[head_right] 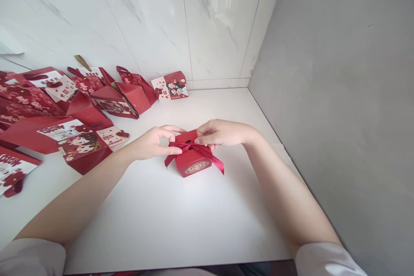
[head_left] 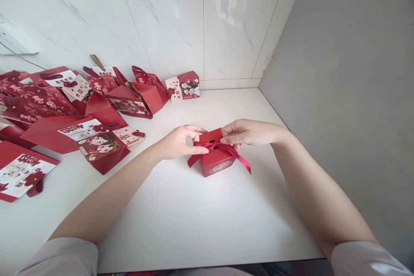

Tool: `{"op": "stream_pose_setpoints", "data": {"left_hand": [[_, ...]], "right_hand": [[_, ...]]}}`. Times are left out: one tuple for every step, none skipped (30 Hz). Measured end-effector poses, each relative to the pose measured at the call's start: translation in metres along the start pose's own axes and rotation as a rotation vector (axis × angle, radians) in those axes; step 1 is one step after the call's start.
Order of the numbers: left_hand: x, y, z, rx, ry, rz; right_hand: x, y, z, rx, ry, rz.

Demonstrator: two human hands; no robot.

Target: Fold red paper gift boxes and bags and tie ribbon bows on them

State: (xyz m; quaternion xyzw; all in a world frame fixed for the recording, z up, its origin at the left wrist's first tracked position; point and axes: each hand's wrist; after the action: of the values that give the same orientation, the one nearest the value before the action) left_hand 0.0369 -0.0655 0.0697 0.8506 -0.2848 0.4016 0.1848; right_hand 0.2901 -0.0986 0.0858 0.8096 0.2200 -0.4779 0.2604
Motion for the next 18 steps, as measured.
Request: {"op": "stream_pose_setpoints", "data": {"left_hand": [[0.001,0.001,-0.001,-0.01,-0.009,0.004],[0.002,0.002,-0.001,-0.022,-0.014,0.013],[0.003,0.003,-0.002,-0.03,-0.017,0.027],[0.004,0.004,-0.002,-0.032,-0.017,0.039],[0.005,0.005,-0.003,-0.023,-0.019,0.044],[0.006,0.006,-0.004,0.001,-0.028,0.038],[0.006,0.008,-0.004,0.034,-0.046,0.02],[0.006,0.01,-0.005,0.067,-0.079,-0.01],[0.006,0.011,-0.007,0.093,-0.126,-0.052],[0.005,0.012,-0.008,0.102,-0.187,-0.104],[0.005,0.013,-0.009,0.09,-0.254,-0.157],[0.004,0.014,-0.011,0.054,-0.309,-0.212],[0.003,0.014,-0.012,0.002,-0.337,-0.26],[0.003,0.014,-0.012,-0.055,-0.332,-0.295],[0.003,0.013,-0.013,-0.111,-0.298,-0.31],[0.003,0.013,-0.013,-0.157,-0.246,-0.305],[0.004,0.012,-0.014,-0.189,-0.19,-0.285],[0.006,0.012,-0.015,-0.209,-0.146,-0.258]], "right_hand": [[-0.001,0.001,0.0,0.007,0.004,-0.001],[-0.003,0.002,0.0,0.022,0.01,-0.002],[-0.005,0.004,0.0,0.052,0.022,0.001],[-0.007,0.007,0.0,0.099,0.043,0.014],[-0.009,0.009,0.0,0.158,0.076,0.038],[-0.011,0.012,0.0,0.217,0.124,0.072],[-0.013,0.015,0.0,0.261,0.186,0.117],[-0.014,0.017,0.0,0.28,0.254,0.168],[-0.015,0.018,0.001,0.267,0.32,0.222],[-0.015,0.018,0.002,0.228,0.375,0.274],[-0.015,0.018,0.003,0.178,0.411,0.314],[-0.015,0.017,0.004,0.128,0.425,0.337],[-0.015,0.016,0.004,0.089,0.42,0.338],[-0.014,0.015,0.005,0.063,0.401,0.322],[-0.014,0.014,0.006,0.048,0.376,0.295],[-0.015,0.013,0.006,0.037,0.35,0.265],[-0.015,0.013,0.006,0.026,0.328,0.239],[-0.016,0.014,0.005,0.016,0.311,0.22]]}}
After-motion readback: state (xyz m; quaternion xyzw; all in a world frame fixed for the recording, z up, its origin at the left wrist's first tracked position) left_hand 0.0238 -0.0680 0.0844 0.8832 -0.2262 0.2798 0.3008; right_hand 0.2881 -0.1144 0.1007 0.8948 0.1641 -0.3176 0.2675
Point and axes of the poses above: each hand's wrist, its own y-axis away from the middle knuckle, its own z-axis out of the palm, x = y × z, and after that the axes turned 6 degrees about x, right-handed
